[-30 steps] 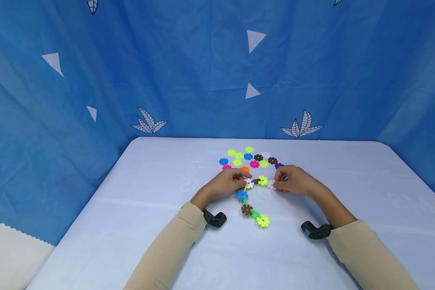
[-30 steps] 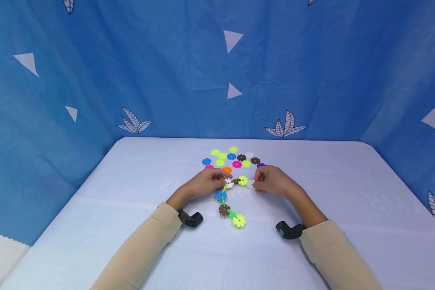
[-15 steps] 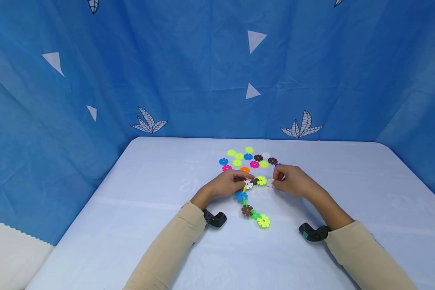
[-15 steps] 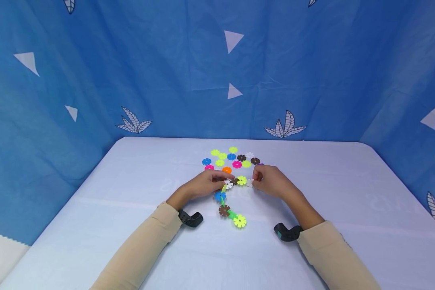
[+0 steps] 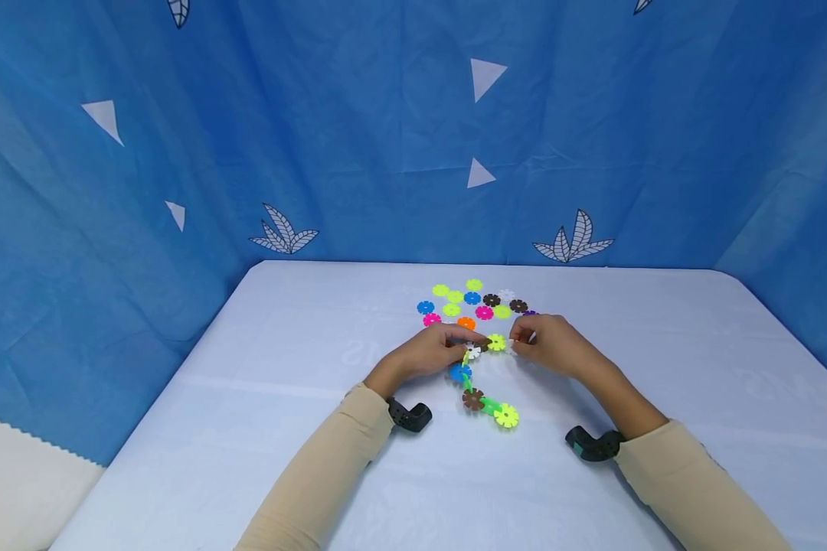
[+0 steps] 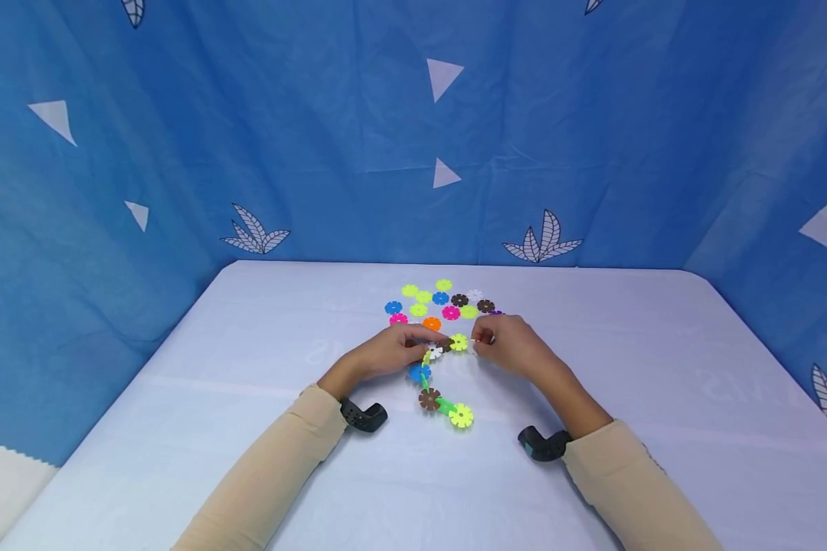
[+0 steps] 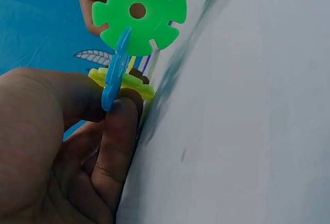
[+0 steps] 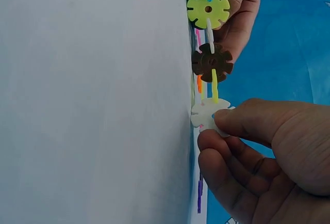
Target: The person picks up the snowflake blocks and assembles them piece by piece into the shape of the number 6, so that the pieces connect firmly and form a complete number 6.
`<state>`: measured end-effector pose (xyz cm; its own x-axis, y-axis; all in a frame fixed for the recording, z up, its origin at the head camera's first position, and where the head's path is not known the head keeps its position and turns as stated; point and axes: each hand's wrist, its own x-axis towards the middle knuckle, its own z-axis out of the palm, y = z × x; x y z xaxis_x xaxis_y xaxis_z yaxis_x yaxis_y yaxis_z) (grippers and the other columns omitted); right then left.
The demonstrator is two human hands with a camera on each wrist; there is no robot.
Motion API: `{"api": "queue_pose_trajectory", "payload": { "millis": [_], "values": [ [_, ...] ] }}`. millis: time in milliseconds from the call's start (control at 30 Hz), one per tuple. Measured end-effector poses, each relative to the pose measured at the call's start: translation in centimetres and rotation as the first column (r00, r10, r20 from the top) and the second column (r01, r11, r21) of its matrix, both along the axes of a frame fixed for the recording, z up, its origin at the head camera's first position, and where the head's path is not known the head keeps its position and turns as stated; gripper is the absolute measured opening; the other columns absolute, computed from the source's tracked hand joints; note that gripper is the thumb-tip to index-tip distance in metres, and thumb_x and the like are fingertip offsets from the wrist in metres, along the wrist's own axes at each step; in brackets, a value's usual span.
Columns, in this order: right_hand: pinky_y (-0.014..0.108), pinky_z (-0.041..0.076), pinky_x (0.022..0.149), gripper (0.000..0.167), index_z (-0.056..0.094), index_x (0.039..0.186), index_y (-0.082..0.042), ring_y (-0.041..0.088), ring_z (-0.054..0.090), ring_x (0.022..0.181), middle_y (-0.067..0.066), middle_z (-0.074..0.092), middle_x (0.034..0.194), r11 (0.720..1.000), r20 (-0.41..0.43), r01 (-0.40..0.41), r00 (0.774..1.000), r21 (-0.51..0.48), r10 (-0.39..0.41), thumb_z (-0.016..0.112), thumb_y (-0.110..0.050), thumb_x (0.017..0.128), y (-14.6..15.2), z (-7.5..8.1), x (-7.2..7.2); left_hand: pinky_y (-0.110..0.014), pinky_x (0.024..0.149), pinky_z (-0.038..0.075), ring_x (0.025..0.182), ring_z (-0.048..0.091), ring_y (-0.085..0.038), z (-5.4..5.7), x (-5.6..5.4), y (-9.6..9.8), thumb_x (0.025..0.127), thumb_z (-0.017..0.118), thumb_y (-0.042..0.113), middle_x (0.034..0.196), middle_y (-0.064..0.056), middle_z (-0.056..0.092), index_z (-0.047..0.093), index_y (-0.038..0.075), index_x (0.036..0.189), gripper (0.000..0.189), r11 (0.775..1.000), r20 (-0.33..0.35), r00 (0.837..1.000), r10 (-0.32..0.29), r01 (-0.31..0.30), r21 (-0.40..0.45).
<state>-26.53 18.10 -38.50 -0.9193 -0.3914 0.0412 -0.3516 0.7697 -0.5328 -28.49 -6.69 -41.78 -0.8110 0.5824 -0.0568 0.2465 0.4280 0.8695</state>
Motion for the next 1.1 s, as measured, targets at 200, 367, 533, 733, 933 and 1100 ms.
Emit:
{"api": "queue_pose_trajectory", "payload": {
  "millis": [200,367,533,733,933,1100],
  "values": [
    [0.029,0.051,0.064,0.007,0.071,0.090,-0.008,0.021,0.057,0.077,0.000,0.065,0.083,1.000,-0.014,-0.024,1.000,-0.010,0.024,0.075,-0.002,0.090,-0.13,0.03,-0.05,-0.029,0.090,0.045,0.118,0.053,-0.013,-0.10,-0.02,0.00,0.104,0.055,0.011,0.137,0.007,0.061,0.070,0.020,0.133,0.033,1.000,0.006,1.000,-0.013,0.013,0.001],
    [0.029,0.052,0.063,0.008,0.073,0.089,-0.007,0.019,0.057,0.075,-0.001,0.066,0.081,0.998,-0.048,-0.067,0.997,-0.020,0.066,0.075,0.000,0.089,0.09,-0.06,-0.24,-0.027,0.090,0.044,0.125,0.052,-0.010,0.15,0.07,-0.02,0.104,0.056,0.012,0.141,0.007,0.059,0.067,0.021,0.136,0.034,1.000,0.021,0.999,-0.027,0.027,-0.011],
    [0.029,0.053,0.064,0.010,0.073,0.089,-0.008,0.018,0.057,0.075,-0.003,0.066,0.082,0.997,-0.069,-0.075,0.995,-0.015,0.074,0.075,0.001,0.088,0.33,-0.13,-0.36,-0.028,0.087,0.043,0.122,0.053,-0.011,0.25,-0.08,0.12,0.105,0.055,0.009,0.141,0.007,0.058,0.064,0.018,0.138,0.035,0.999,0.015,0.999,-0.052,0.052,0.003],
    [0.028,0.053,0.065,0.011,0.072,0.090,-0.007,0.018,0.057,0.074,-0.002,0.066,0.082,0.996,-0.068,-0.082,0.994,-0.026,0.080,0.075,0.003,0.088,0.32,-0.41,-0.52,-0.028,0.084,0.043,0.114,0.053,-0.012,0.06,-0.21,0.12,0.105,0.053,0.008,0.141,0.007,0.058,0.063,0.017,0.139,0.037,0.998,0.005,0.998,-0.064,0.064,-0.007],
    [0.027,0.052,0.063,0.011,0.072,0.090,-0.007,0.017,0.056,0.072,-0.002,0.064,0.080,0.996,-0.078,-0.087,0.993,-0.025,0.085,0.076,0.003,0.087,0.08,-0.56,-0.40,-0.029,0.083,0.043,0.113,0.052,-0.013,-0.04,-0.22,-0.02,0.105,0.053,0.008,0.142,0.009,0.057,0.062,0.019,0.140,0.038,0.997,0.016,0.997,-0.071,0.071,-0.010],
    [0.027,0.051,0.062,0.011,0.072,0.090,-0.007,0.017,0.054,0.071,-0.003,0.063,0.078,0.995,-0.087,-0.102,0.991,-0.020,0.100,0.076,0.003,0.088,-0.08,-0.50,-0.35,-0.029,0.089,0.042,0.121,0.052,-0.010,-0.07,-0.26,-0.02,0.105,0.053,0.009,0.143,0.008,0.056,0.062,0.020,0.140,0.038,0.996,0.006,0.996,-0.083,0.084,-0.019]
  ]
}}
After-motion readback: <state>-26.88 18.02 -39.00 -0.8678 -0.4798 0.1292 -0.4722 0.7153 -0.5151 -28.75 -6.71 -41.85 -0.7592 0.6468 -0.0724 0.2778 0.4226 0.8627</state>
